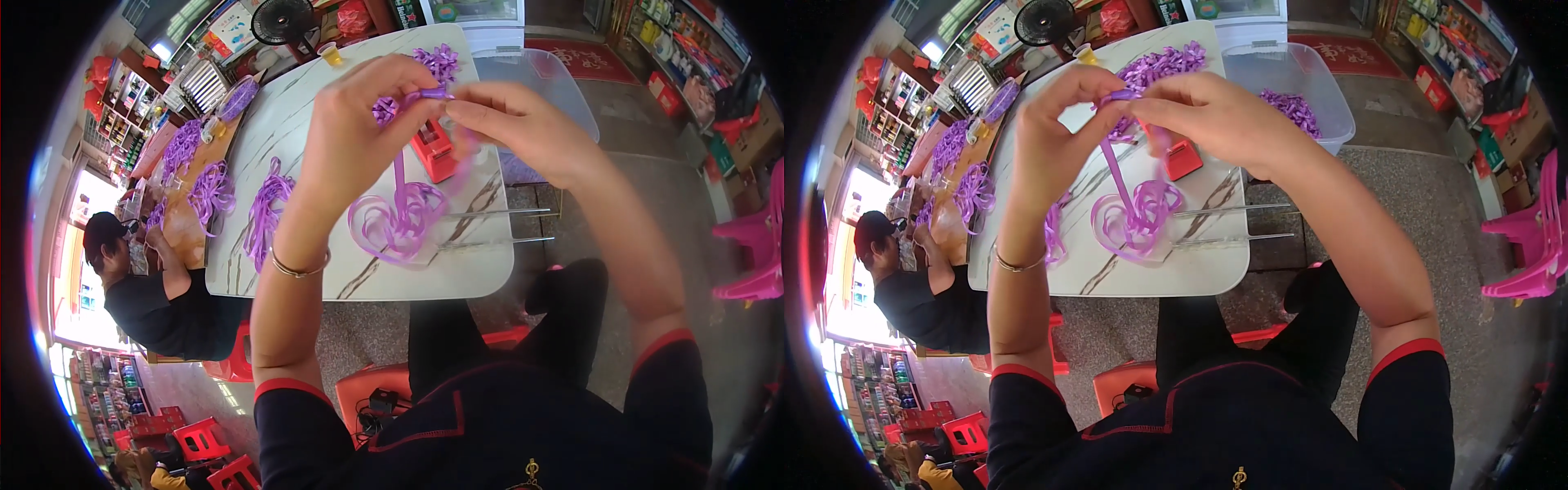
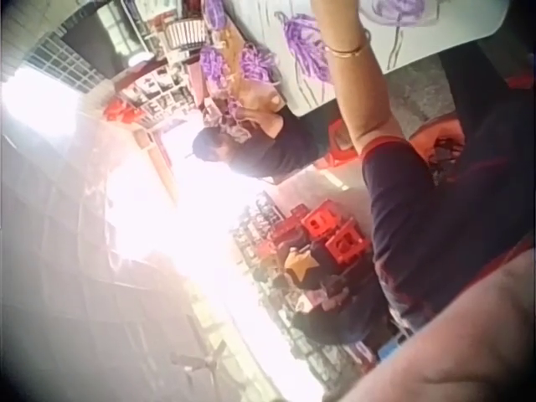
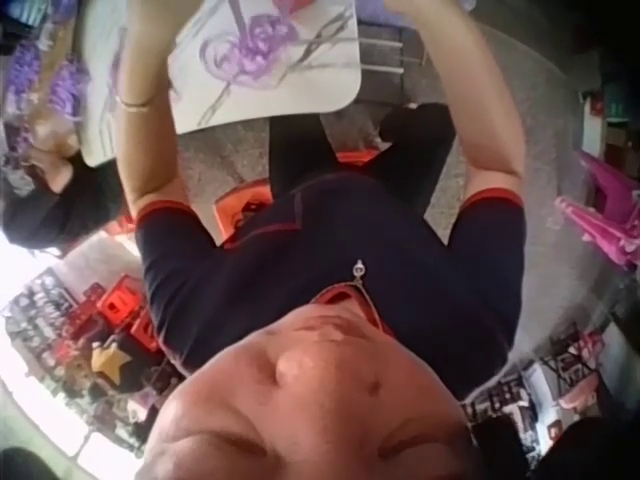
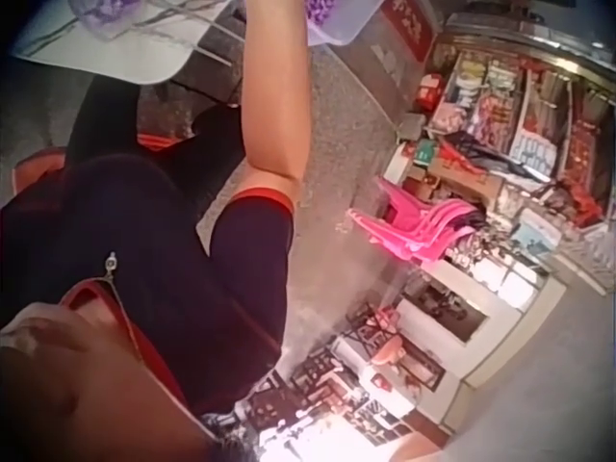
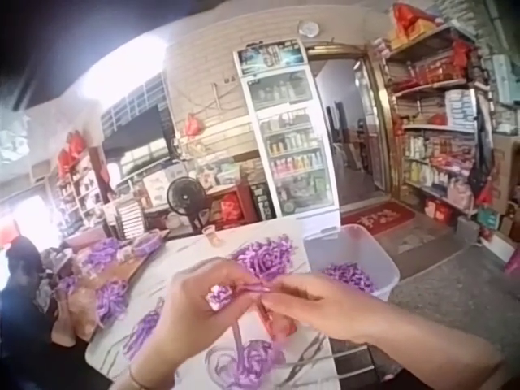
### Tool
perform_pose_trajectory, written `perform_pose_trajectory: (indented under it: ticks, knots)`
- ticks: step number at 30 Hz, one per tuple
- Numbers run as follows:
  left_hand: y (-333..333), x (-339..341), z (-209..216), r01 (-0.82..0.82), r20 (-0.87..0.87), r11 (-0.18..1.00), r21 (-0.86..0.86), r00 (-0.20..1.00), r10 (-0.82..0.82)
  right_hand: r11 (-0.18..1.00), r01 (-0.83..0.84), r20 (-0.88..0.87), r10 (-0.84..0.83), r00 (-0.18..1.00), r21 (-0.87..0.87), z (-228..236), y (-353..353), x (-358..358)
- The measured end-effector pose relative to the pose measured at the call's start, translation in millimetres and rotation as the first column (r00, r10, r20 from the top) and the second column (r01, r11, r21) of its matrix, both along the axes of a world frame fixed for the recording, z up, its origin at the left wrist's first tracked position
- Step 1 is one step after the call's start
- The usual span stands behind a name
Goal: Wrapping purple ribbon around small cardboard pieces and securing them with tape.
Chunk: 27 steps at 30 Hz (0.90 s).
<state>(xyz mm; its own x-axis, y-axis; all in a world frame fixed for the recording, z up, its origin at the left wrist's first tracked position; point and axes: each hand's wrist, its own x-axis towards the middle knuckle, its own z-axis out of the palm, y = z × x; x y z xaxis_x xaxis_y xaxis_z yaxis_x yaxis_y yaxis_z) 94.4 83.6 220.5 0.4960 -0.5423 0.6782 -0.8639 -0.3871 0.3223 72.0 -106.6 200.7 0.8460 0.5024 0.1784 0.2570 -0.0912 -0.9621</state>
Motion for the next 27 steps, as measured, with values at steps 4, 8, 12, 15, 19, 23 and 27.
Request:
perform_pose_trajectory:
  ticks: [4,8,12,15,19,23,27]
  knots:
    - [14.8,-4.0,-61.4,-0.065,-0.168,0.996,-0.059,0.984,0.054,0.999,-0.017,-0.122,0.023,0.992,0.051,-10.6,-12.0,-0.7]
    - [37.7,-35.0,-162.4,-0.318,-0.223,0.871,0.375,0.881,0.417,0.973,0.082,-0.093,-0.063,0.994,0.217,-15.8,-18.3,-4.2]
    - [50.7,-47.3,-193.5,-0.391,-0.111,0.808,0.44,0.869,0.482,0.927,0.208,-0.111,-0.182,0.977,0.312,-17.9,-38.7,-3.4]
    - [73.7,-38.5,-195.7,-0.419,-0.276,0.812,0.406,0.791,0.546,0.866,0.365,-0.145,-0.335,0.931,0.342,-8.0,-60.3,-8.5]
    - [118.8,-16.7,-195.5,-0.504,-0.782,0.799,-0.329,0.619,0.069,0.807,0.438,-0.122,-0.427,0.896,0.397,-1.4,-98.4,-18.6]
    - [151.0,-7.1,-165.0,-0.53,-0.751,0.739,-0.416,0.659,0.049,0.73,0.554,-0.141,-0.548,0.824,0.4,6.0,-129.9,-43.0]
    - [149.0,13.7,-150.5,-0.576,-0.688,0.814,-0.078,0.622,0.374,0.687,0.646,-0.039,-0.674,0.737,0.333,17.1,-171.8,-82.3]
